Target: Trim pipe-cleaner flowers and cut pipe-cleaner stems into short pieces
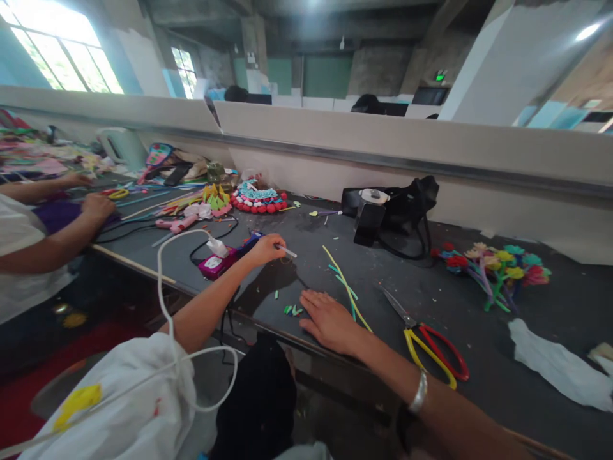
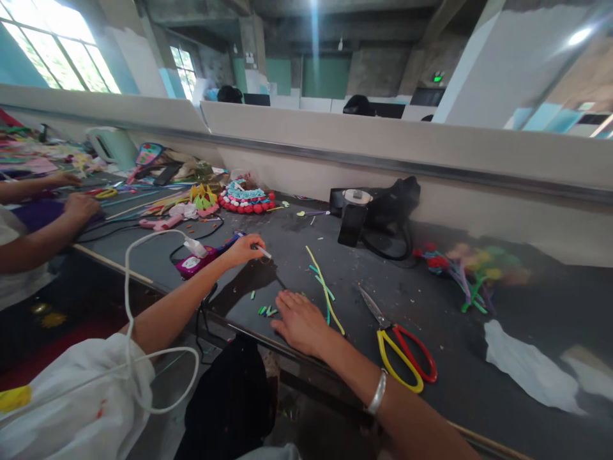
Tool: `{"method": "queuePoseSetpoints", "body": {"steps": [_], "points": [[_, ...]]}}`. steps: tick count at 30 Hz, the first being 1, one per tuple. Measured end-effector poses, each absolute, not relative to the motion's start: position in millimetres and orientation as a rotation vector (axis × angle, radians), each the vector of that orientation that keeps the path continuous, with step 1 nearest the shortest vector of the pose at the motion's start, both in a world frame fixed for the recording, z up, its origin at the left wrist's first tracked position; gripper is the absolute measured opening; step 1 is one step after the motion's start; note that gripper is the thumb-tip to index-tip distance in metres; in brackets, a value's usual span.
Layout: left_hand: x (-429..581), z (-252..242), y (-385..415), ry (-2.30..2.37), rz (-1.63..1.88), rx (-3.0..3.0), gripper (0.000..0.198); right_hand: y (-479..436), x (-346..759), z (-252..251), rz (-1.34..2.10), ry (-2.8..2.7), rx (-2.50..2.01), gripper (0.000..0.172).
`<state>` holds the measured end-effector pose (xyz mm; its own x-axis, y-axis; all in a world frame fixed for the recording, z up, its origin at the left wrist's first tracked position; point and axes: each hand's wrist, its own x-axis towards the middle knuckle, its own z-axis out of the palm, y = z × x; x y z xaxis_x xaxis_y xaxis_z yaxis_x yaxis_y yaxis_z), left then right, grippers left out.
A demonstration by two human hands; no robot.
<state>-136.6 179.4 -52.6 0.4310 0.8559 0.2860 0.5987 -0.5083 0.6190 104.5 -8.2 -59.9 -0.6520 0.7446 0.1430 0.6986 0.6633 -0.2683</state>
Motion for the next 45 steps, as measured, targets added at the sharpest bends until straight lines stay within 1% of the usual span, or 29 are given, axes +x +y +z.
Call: {"method": "queuePoseSetpoints", "body": {"steps": [3,6,7,10,13,15,17,19,22,24,27,30,36,39,45], "points": [[-132.8,-59.5,183.3,1.277,0.821,2.277,0.013,-15.3,105.1,-51.2,0.209,-2.630,-1.147,0.056],[-128.4,-63.8,185.4,1.302,0.769,2.316,0.015,-11.8,63.6,-48.3,0.131,-2.624,-1.072,0.067],[-126.7,-64.8,186.0,1.308,0.743,2.334,0.015,-8.7,44.5,-49.3,0.111,-2.639,-1.023,0.067],[-122.6,-66.7,187.6,1.305,0.659,2.392,0.012,4.5,-6.4,-57.0,0.067,-2.695,-0.911,0.055],[-122.7,-66.0,187.5,1.256,0.594,2.439,0.016,15.4,-25.0,-66.8,0.062,-2.703,-0.942,0.055],[-125.4,-63.7,185.0,1.211,0.575,2.457,0.026,16.3,-17.3,-71.9,0.070,-2.680,-0.999,0.061],[-128.6,-60.3,179.0,1.185,0.596,2.468,0.035,11.5,1.0,-75.1,0.085,-2.646,-1.067,0.071],[-130.2,-57.0,168.5,1.208,0.664,2.466,0.039,2.1,24.3,-76.8,0.102,-2.611,-1.140,0.081],[-127.7,-55.7,144.4,1.312,0.775,2.432,0.034,-16.9,60.4,-78.6,0.125,-2.572,-1.237,0.088],[-122.9,-58.9,124.7,1.376,0.788,2.403,0.027,-29.2,82.8,-78.9,0.133,-2.552,-1.286,0.089],[-110.0,-69.0,95.1,1.474,0.750,2.369,0.021,-36.9,114.0,-74.9,0.159,-2.498,-1.357,0.083],[-86.6,-81.0,73.0,1.553,0.732,2.359,0.030,-20.1,144.2,-63.3,0.155,-2.405,-1.445,0.068],[-28.8,-95.4,66.0,1.559,0.733,2.350,0.034,76.0,191.1,-45.0,0.104,-2.190,-1.684,0.039],[-16.4,-98.1,70.9,1.568,0.791,2.320,0.036,126.1,194.5,-48.2,0.093,-2.180,-1.746,0.034],[-18.8,-99.4,71.7,1.514,0.878,2.301,0.036,194.9,168.9,-61.5,0.099,-2.235,-1.792,0.034]]}}
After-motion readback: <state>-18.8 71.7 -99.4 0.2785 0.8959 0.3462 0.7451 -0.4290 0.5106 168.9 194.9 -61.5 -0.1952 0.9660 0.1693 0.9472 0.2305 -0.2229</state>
